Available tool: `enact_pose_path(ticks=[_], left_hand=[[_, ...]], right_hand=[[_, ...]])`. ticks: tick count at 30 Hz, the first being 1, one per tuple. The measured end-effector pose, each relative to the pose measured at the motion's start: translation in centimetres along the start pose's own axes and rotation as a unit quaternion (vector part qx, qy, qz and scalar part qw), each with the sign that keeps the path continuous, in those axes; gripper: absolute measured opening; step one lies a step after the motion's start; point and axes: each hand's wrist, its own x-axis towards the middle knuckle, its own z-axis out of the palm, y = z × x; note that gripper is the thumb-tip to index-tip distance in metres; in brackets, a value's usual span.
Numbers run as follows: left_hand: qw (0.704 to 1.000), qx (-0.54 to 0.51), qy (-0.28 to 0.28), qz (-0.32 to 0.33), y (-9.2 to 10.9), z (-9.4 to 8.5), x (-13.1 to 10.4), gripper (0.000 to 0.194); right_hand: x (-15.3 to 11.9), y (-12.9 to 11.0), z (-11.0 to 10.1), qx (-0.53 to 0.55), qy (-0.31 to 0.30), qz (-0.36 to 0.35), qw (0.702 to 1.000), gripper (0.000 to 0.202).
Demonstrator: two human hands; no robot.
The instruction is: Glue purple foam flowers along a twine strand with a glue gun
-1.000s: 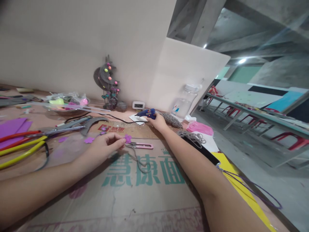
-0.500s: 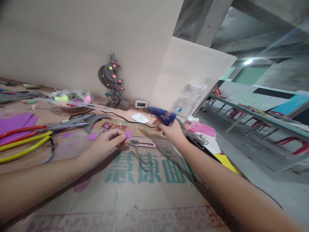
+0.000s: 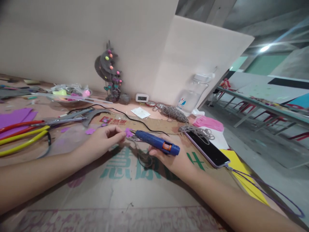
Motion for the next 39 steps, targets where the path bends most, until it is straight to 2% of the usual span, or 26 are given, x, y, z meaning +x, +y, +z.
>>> enact_pose_path(ticks=[9,15,39], left_hand=[[0.999,0.021,-0.015,0.025,-0.37,0.12,-0.14,0.021],[0.998,0.031,-0.011,0.045,-0.43,0.14,-0.24,0.016],[0.998,0.040,-0.022,0.040,-0.12,0.05,-0.56,0.020]], right_hand=[[0.18,-0.48,0.54,-0.040,0.007,0.063,0.997,0.024],[0.28,-0.35,0.58,-0.039,0.001,0.049,0.998,0.025],[0.21,-0.34,0.72,-0.045,0.018,0.061,0.997,0.019]])
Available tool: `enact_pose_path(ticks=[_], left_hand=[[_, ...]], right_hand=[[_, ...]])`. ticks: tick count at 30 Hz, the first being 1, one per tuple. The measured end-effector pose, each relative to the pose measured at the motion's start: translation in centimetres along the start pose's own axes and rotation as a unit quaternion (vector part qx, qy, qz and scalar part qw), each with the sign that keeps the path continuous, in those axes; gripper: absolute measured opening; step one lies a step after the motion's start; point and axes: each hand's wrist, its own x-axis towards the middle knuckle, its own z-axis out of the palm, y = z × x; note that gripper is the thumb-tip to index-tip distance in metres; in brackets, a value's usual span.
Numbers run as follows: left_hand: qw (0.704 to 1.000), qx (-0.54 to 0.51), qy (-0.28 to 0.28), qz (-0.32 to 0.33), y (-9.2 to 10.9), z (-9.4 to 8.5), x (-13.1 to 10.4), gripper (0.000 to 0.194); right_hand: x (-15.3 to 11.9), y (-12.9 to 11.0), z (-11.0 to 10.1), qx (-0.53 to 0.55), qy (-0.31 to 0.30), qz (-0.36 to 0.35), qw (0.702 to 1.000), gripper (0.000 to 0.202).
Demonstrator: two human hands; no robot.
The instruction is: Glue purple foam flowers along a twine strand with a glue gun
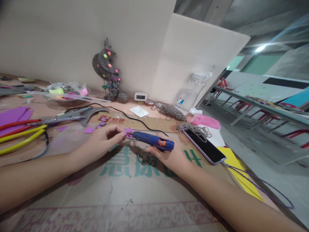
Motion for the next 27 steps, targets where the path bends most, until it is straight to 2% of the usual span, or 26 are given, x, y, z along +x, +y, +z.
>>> enact_pose_path(ticks=[14,27], left_hand=[[1.000,0.007,0.002,0.009,-0.05,-0.05,0.06,0.019],[1.000,-0.008,0.007,-0.018,-0.34,-0.01,0.27,0.021]], right_hand=[[-0.11,0.06,0.03,0.008,-0.004,0.002,1.000,0.020],[-0.14,-0.20,0.07,0.002,-0.010,0.030,0.999,0.023]])
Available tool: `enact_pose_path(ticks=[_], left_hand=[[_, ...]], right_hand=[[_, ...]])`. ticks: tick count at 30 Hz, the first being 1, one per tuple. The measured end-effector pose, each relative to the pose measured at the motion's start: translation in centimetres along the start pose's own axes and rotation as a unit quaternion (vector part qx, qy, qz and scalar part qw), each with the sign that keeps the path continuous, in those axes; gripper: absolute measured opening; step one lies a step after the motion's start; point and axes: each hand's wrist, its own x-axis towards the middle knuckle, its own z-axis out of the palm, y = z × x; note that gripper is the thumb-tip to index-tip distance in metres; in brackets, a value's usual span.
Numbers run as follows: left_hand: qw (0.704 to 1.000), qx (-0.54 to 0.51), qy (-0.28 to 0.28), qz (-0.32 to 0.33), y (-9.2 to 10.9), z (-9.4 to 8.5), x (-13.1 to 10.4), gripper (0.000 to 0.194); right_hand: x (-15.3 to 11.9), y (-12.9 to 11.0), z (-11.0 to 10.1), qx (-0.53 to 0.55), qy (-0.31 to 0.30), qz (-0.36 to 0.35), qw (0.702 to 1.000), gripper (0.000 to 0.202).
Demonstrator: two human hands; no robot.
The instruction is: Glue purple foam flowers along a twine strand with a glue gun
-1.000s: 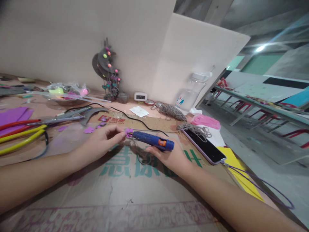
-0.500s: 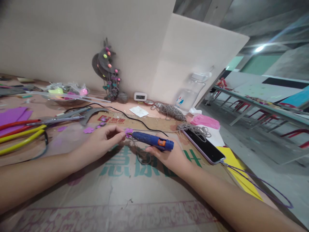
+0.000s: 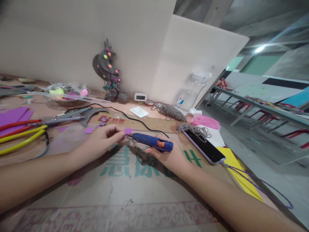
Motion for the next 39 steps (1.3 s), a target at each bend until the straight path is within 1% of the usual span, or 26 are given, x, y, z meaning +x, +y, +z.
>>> enact_pose_path(ticks=[7,17,23,28,35,39], left_hand=[[1.000,-0.010,-0.001,0.001,0.1,-0.1,0.1,0.022],[1.000,-0.022,-0.002,0.000,0.3,-0.1,0.2,0.025],[1.000,-0.021,0.000,-0.009,0.4,-0.2,0.2,0.026],[1.000,-0.024,0.001,-0.011,0.3,-0.2,0.2,0.027],[1.000,-0.028,-0.003,-0.007,0.2,-0.2,0.2,0.025],[1.000,-0.019,-0.003,-0.006,0.2,-0.2,0.2,0.024]], right_hand=[[0.1,-0.1,0.0,-0.005,-0.001,0.009,1.000,0.024],[0.0,0.5,-0.1,-0.022,0.009,-0.026,0.999,0.020],[-0.1,0.6,-0.1,-0.049,-0.001,-0.004,0.999,0.023],[-0.2,0.8,-0.2,-0.077,0.015,-0.011,0.997,0.024],[-0.1,1.0,-0.2,-0.072,0.014,-0.017,0.997,0.018],[-0.1,0.9,-0.3,-0.075,0.016,-0.025,0.997,0.018]])
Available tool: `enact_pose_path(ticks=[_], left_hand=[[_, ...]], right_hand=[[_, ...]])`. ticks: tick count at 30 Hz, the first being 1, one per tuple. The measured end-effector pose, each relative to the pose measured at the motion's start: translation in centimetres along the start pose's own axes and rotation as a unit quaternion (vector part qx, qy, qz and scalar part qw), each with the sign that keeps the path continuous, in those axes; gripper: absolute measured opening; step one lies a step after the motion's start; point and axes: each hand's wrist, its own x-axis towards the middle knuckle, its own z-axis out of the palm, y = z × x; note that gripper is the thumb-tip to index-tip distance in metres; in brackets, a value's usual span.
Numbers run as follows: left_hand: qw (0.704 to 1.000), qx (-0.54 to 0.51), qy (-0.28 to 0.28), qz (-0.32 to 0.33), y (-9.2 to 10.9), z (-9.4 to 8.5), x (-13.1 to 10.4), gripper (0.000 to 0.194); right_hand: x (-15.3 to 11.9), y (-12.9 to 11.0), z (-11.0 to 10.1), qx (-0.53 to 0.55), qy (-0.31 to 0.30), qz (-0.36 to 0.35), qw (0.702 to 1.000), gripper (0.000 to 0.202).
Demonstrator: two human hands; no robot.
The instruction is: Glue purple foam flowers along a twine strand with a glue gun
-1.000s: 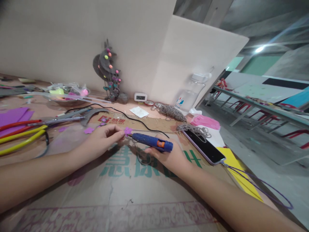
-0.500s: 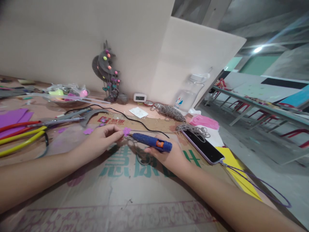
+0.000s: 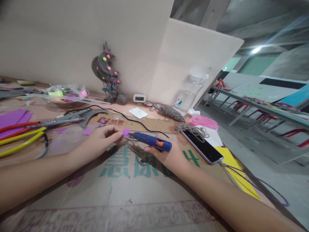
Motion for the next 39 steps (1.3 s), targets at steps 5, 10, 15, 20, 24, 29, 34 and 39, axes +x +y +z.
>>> enact_pose_path(ticks=[5,10,15,20,24,29,34,39], left_hand=[[1.000,0.016,0.000,-0.002,-0.04,-0.04,0.05,0.024],[1.000,0.022,-0.001,0.002,-0.18,-0.05,0.06,0.025],[1.000,0.021,-0.005,-0.001,-0.12,-0.02,0.04,0.024],[1.000,0.017,-0.004,-0.005,0.05,0.02,-0.06,0.022],[1.000,0.020,-0.006,-0.001,-0.03,0.04,-0.04,0.022],[1.000,0.021,-0.005,0.008,-0.17,0.03,0.02,0.022],[1.000,0.019,-0.008,-0.002,-0.05,-0.03,0.01,0.022],[1.000,-0.005,-0.007,-0.012,-0.05,-0.09,0.10,0.021]], right_hand=[[-0.05,0.05,0.04,-0.001,0.001,0.008,1.000,0.017],[-0.10,0.12,0.03,0.003,0.004,0.012,1.000,0.018],[-0.07,-0.09,-0.08,0.018,0.002,0.015,1.000,0.020],[-0.05,-0.11,-0.08,0.022,0.006,0.011,1.000,0.020],[-0.10,0.15,0.03,0.022,0.003,0.007,1.000,0.020],[-0.19,0.29,0.00,0.017,-0.004,0.011,1.000,0.022],[-0.13,0.23,-0.04,0.004,-0.001,-0.001,1.000,0.021],[-0.03,0.30,-0.02,0.040,0.014,-0.003,0.999,0.019]])
